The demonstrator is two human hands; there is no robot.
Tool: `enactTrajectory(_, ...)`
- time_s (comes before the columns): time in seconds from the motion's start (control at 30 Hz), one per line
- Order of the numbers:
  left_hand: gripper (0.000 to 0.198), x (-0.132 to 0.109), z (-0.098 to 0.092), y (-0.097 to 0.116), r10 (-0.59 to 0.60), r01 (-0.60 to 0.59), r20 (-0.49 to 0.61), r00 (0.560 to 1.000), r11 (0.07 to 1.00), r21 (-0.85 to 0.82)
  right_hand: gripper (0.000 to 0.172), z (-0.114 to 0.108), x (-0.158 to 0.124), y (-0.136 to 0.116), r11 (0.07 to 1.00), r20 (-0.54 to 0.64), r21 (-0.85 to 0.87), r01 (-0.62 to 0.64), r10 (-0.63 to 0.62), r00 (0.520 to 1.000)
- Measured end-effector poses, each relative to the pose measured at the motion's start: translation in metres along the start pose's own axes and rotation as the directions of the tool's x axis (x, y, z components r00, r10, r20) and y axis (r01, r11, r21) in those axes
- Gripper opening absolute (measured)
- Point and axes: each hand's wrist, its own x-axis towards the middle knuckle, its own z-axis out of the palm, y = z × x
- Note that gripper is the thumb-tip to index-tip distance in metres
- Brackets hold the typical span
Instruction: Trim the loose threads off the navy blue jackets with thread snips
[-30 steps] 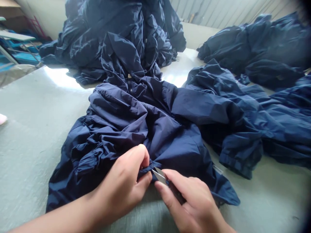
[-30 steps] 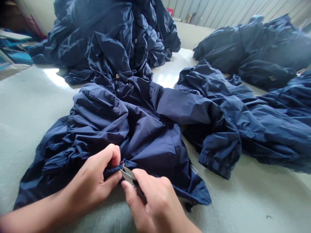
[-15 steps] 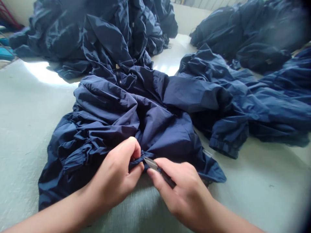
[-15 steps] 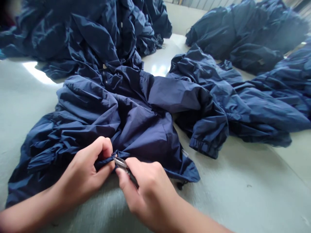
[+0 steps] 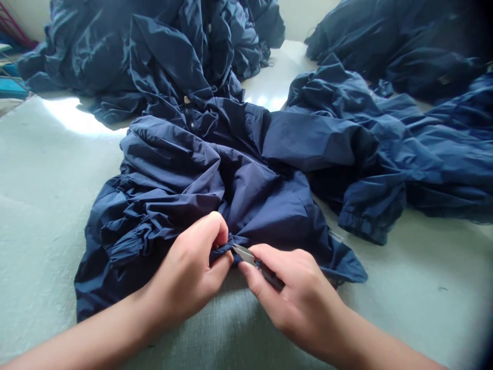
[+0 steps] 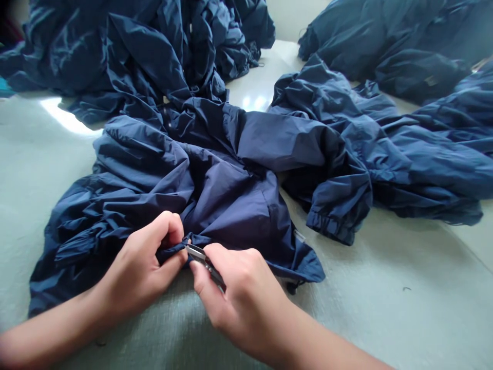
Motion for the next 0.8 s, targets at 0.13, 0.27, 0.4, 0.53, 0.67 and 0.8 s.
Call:
enactTrajectory(0.13, 0.022, -0.0005, -0.0001, -0.0003, -0.003, 0.003, 0.005, 1.0, 1.0, -0.006, 0.019, 0.0001, -0.0005, 0.0002, 1.0, 0.0, -0.004, -0.006, 0.006, 1.0)
enactTrajectory(0.27, 0.023, -0.0009, -0.0006, -0.0004, 0.001, -0.001, 0.005, 1.0, 1.0, 0.0, 0.018, 0.0006, -0.0005, 0.0003, 1.0, -0.009, 0.009, 0.015, -0.015, 1.0)
enactTrajectory(0.4, 0.023, -0.0007, -0.0004, 0.0001, 0.014, -0.014, 0.015, 1.0, 1.0, -0.002, 0.019, 0.0011, 0.0002, 0.0005, 1.0, -0.024, 0.015, 0.024, -0.023, 0.999)
enactTrajectory(0.53, 0.023, -0.0001, 0.0003, 0.0004, 0.019, -0.019, 0.022, 1.0, 1.0, 0.004, 0.02, 0.0011, -0.0012, 0.0002, 1.0, -0.012, 0.009, 0.014, -0.014, 1.0)
enactTrajectory(0.67, 0.023, -0.0001, 0.0004, 0.0006, 0.03, -0.03, 0.016, 0.999, 1.0, 0.004, 0.02, 0.0024, -0.0015, 0.0005, 1.0, -0.02, 0.013, 0.014, -0.014, 1.0)
enactTrajectory(0.8, 0.023, -0.0005, 0.0002, 0.0003, 0.026, -0.027, 0.014, 1.0, 1.0, 0.008, 0.023, 0.0033, 0.0004, 0.0005, 1.0, -0.032, 0.007, 0.015, -0.014, 0.999)
